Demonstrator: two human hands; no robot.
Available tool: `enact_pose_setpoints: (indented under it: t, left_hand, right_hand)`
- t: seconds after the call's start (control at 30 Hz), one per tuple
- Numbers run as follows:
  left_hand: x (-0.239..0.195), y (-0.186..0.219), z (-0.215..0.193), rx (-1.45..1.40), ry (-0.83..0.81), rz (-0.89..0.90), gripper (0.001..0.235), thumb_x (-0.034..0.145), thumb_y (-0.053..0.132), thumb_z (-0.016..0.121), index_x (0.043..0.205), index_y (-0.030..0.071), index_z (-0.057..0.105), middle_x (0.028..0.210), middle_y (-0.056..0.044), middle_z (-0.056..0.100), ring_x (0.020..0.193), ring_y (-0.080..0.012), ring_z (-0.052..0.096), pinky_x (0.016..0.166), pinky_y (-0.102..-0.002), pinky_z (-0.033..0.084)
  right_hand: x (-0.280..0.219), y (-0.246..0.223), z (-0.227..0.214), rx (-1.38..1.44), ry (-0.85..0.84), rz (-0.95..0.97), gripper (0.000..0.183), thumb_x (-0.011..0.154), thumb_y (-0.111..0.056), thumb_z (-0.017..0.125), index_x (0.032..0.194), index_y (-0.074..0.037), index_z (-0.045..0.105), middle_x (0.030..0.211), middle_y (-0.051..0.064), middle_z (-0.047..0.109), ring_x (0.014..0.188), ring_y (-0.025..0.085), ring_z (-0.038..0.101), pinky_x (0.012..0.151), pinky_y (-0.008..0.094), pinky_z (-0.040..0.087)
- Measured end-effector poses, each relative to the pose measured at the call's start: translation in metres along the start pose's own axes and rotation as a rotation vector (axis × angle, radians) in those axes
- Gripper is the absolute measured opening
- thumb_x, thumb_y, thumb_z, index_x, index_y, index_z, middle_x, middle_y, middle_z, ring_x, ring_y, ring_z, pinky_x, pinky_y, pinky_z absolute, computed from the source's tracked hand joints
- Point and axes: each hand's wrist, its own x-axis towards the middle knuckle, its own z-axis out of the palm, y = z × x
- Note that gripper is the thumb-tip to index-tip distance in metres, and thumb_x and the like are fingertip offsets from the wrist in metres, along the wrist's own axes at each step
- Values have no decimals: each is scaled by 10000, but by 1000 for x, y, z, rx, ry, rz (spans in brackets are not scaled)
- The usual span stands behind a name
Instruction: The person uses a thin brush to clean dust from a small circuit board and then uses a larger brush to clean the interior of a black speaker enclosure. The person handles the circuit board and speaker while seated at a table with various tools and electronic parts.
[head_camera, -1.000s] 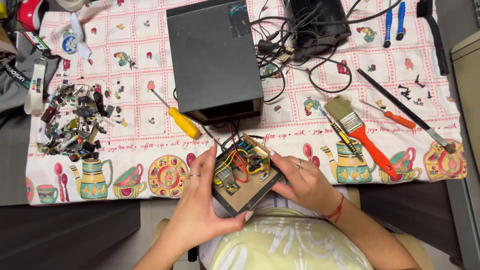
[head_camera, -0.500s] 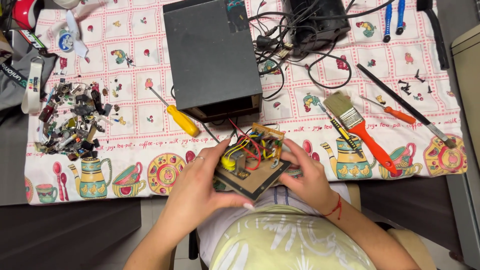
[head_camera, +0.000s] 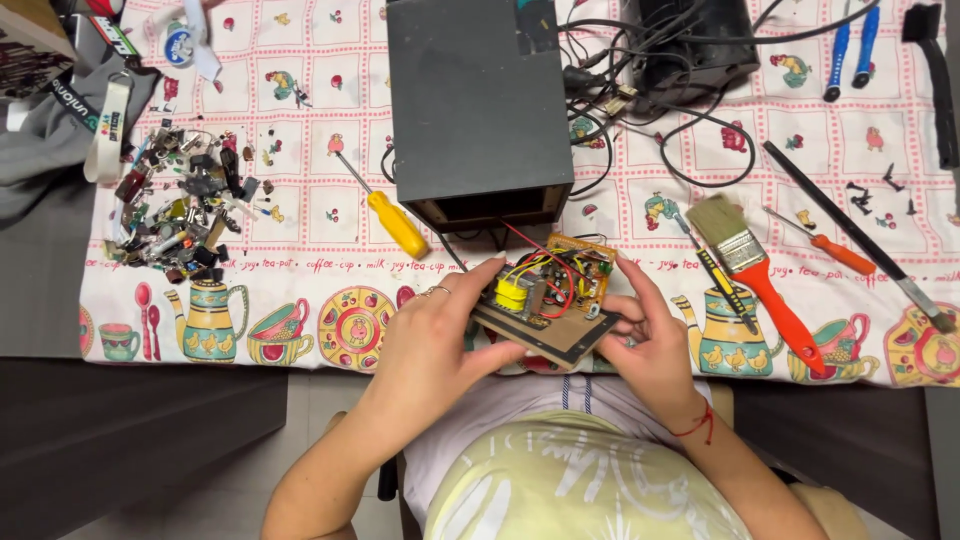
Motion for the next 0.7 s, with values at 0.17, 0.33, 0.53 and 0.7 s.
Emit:
enact_pose_setpoints:
  t: [0.17, 0.33, 0.53, 0.7]
  left_hand:
    - [0, -3, 8, -6, 101, 67, 782, 747, 550, 818, 1397, 171, 603, 1041, -102, 751, 837, -385, 737, 797, -481, 563]
    - [1, 4, 6, 58, 185, 104, 693, 789, 567, 772, 1330, 157, 634, 987, -89, 758, 798, -349, 748, 775, -449, 569]
    - [5, 10, 5, 25, 247, 134, 494, 905, 455, 713, 1274, 134, 645, 1037, -103, 737, 798, -357, 746, 759, -450, 569]
    - [6, 3, 12, -23, 297, 122, 476, 901, 381, 720, 1318, 180, 611, 1216, -58, 650, 881, -357, 734, 786, -472, 577]
  right_hand:
    - [6, 25, -3, 83, -15, 111, 985, 755, 164, 714, 1622, -94, 325, 1039, 217, 758, 916, 265, 747, 858, 386, 626]
    - [13, 11, 2, 82, -85, 143, 988, 782, 209, 593, 1655, -127, 275, 1005, 183, 750, 921, 201, 708, 888, 343, 606]
    - [24, 1, 2, 274, -144, 179, 1113, 719, 168, 737, 1659, -165, 242, 973, 186, 718, 807, 204, 700, 746, 293, 636]
    - [29, -28, 3, 264, -165, 242, 967, 797, 98, 708, 1614, -85, 225, 968, 323, 706, 544, 338, 725, 323, 281, 580]
